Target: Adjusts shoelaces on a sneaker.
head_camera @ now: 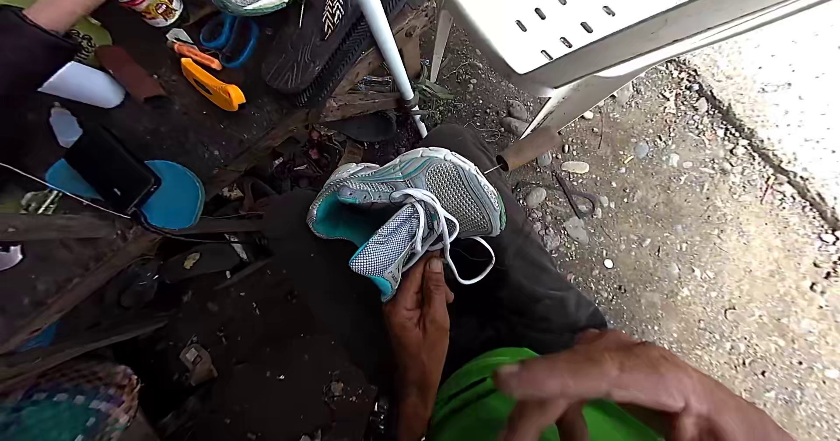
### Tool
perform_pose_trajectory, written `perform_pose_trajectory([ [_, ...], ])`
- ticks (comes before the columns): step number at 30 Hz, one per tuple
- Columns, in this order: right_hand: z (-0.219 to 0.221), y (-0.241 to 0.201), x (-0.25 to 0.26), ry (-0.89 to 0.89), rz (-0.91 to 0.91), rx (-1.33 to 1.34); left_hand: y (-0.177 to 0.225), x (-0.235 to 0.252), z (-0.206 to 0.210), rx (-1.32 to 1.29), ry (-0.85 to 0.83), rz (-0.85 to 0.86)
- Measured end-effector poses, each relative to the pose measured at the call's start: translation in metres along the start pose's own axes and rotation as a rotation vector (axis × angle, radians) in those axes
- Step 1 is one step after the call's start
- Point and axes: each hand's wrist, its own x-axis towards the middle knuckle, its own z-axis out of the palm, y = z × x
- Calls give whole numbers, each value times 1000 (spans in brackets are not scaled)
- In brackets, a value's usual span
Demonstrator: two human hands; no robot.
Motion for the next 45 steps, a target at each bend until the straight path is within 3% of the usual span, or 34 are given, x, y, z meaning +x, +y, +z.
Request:
perform_pose_trajectory([
  [2,-22,47,-6,244,90,-498,-1,2,0,-162,-78,-87],
  [4,-30,83,-7,319,213,-714,1,6,3,-243,-118,-107],
  [8,-31,100,-11,269,303,-482,5,10,6,-288,-134,-140],
  [12,-53,64,-18,302,38,-163,1,7,-4,-516,-258,-129],
  [16,-72,48,-9,411,-91,-123,26,-5,-27,-714,-418,-6],
  [19,-70,52,5,387,-109,-113,60,-6,-53,-1167,-428,-208],
  [21,-66,60,14,354,-116,-72,78,1,-79,-1329,-408,-277],
  [25,-66,68,17,359,-115,42,74,15,-132,-1178,-281,-155],
  [28,-67,60,16,322,-119,37,49,23,-140,-958,-129,-137],
  [31,-50,38,26,275,-179,-201,40,25,-130,-421,-7,-1],
  [33,-31,25,35,60,-189,-369,43,27,-124,-225,5,103],
  [36,-11,23,48,-247,-128,-617,44,28,-123,-199,5,138],
  [41,-7,-6,84,-241,-218,-666,60,11,-121,-548,-186,68],
  [45,-7,-21,103,-298,-217,-804,61,-1,-111,-526,-308,46],
])
